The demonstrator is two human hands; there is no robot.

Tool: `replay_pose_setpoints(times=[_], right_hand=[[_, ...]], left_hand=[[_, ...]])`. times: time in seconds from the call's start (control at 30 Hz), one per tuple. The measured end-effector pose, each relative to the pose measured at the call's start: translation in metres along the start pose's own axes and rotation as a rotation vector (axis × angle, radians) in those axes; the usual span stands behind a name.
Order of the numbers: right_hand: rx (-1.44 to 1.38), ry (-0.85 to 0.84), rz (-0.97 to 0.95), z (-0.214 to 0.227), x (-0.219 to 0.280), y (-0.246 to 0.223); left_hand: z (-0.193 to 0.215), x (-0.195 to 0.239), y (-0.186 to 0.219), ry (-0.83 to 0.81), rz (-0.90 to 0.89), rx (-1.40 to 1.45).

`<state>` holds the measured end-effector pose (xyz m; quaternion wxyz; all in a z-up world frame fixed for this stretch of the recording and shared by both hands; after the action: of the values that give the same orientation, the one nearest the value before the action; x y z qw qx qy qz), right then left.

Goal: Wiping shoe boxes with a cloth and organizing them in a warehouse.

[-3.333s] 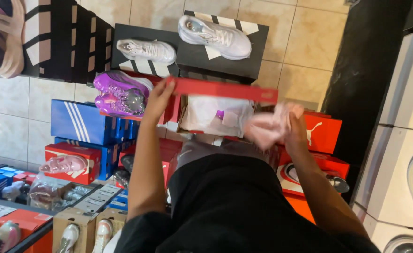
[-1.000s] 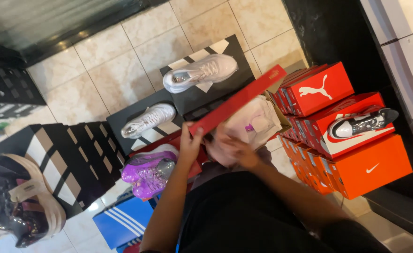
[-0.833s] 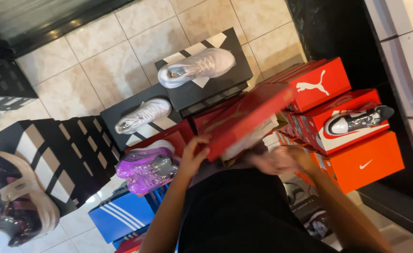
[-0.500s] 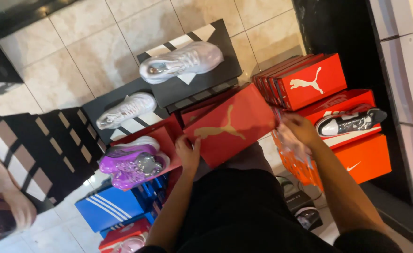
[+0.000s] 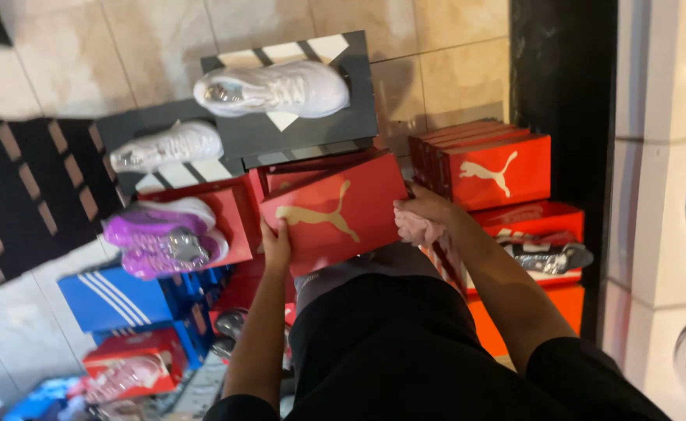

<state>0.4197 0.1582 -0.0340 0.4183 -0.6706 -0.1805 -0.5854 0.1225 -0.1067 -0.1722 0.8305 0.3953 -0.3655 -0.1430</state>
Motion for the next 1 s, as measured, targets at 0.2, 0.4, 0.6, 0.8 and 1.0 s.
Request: replay_pose_setpoints(times=[0.2, 0.4, 0.6, 0.8, 1.0], right_hand=[[0.051, -0.044, -0.007, 0.008, -0.033, 0.018], [0.007, -0.048, -0.060, 0.017, -0.062, 0.044], [0.034, -0.100, 0.212, 0.037, 0.002, 0.061], [-0.178, 0.306, -0.125, 0.093, 0.190, 0.047], [-0.502, 0.438, 0.029, 0.163, 0.227, 0.011]], left_hand=[[0.005, 0.022, 0.067, 0.024, 0.314, 0.207], [0.008, 0.008, 0.059, -0.074, 0.386, 0.115], [0.004, 0.042, 0.103, -0.278, 0.178, 0.174], [-0.037, 0.098, 0.225, -0.608, -0.163, 0.172], [-0.163, 0.085, 0.270, -0.615, 0.017, 0.444]])
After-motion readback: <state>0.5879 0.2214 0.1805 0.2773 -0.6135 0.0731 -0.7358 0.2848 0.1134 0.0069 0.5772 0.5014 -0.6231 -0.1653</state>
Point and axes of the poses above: each hand's wrist, its own x-axis away from the middle knuckle, its own z-axis out of the back of the hand, y = z × x, the point moved 3 cm from there along -x, towards the middle knuckle, and after that the axes turned 7 degrees about -z, right-handed, at the moved point
